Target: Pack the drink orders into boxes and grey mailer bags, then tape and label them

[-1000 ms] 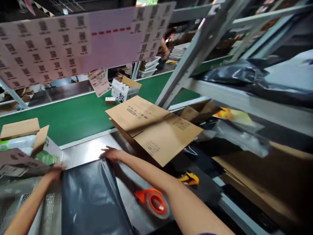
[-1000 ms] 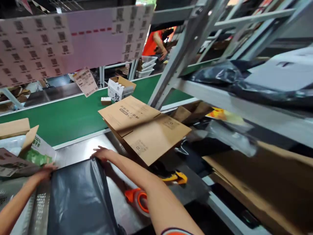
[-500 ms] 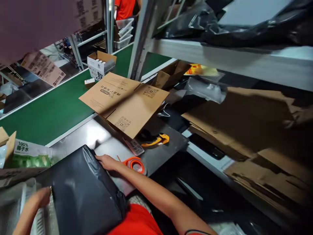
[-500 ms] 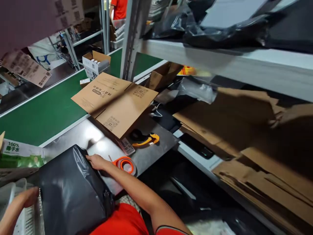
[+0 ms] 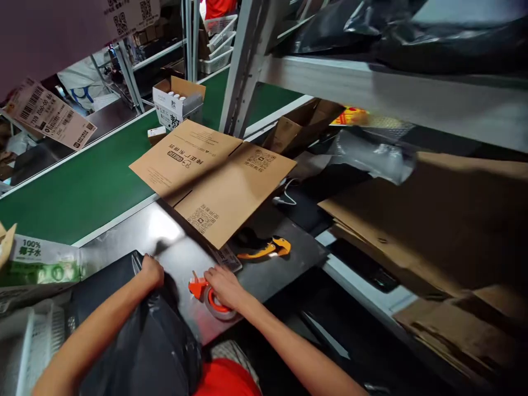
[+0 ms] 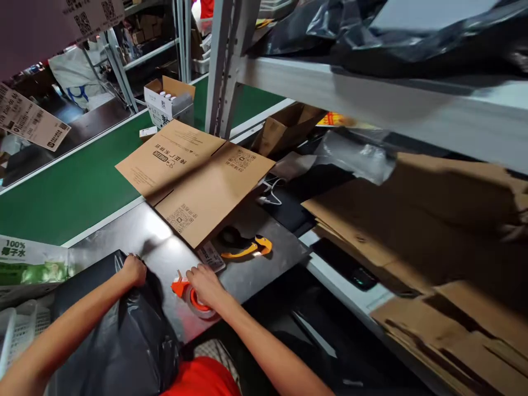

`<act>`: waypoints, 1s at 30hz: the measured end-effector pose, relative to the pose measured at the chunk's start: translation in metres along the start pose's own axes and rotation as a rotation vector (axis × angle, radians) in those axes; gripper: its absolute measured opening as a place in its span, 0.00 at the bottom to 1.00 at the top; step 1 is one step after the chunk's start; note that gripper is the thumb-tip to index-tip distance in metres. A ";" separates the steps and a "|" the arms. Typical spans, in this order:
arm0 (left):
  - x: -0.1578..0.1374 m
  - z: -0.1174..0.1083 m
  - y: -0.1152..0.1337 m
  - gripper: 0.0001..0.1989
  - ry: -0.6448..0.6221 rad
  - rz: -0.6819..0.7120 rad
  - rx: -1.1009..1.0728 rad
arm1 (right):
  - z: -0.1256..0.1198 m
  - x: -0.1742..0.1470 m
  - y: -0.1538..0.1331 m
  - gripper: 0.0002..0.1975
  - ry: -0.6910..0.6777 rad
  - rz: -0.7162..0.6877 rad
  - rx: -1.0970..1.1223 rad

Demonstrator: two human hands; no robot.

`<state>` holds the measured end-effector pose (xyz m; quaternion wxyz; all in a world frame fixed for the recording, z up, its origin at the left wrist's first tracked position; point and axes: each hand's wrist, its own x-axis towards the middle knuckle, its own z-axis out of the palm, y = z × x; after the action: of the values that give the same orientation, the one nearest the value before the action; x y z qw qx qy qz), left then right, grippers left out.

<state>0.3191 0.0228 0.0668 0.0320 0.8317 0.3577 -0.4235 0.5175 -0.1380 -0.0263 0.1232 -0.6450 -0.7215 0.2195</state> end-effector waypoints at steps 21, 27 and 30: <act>-0.013 0.001 -0.123 0.21 0.815 -0.437 -1.187 | -0.015 0.297 -0.059 0.23 -0.389 -0.159 1.395; -0.011 0.036 -0.168 0.26 0.500 -0.360 -1.426 | -0.023 0.303 -0.057 0.20 -0.616 -0.192 1.216; -0.029 0.042 -0.158 0.19 0.367 -0.216 -1.537 | -0.028 0.302 -0.061 0.18 -0.665 -0.201 1.140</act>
<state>0.1808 0.1089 0.1000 0.4960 0.5941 0.6276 0.0847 0.4359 0.1591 -0.0047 0.2355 -0.3064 -0.5488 0.7413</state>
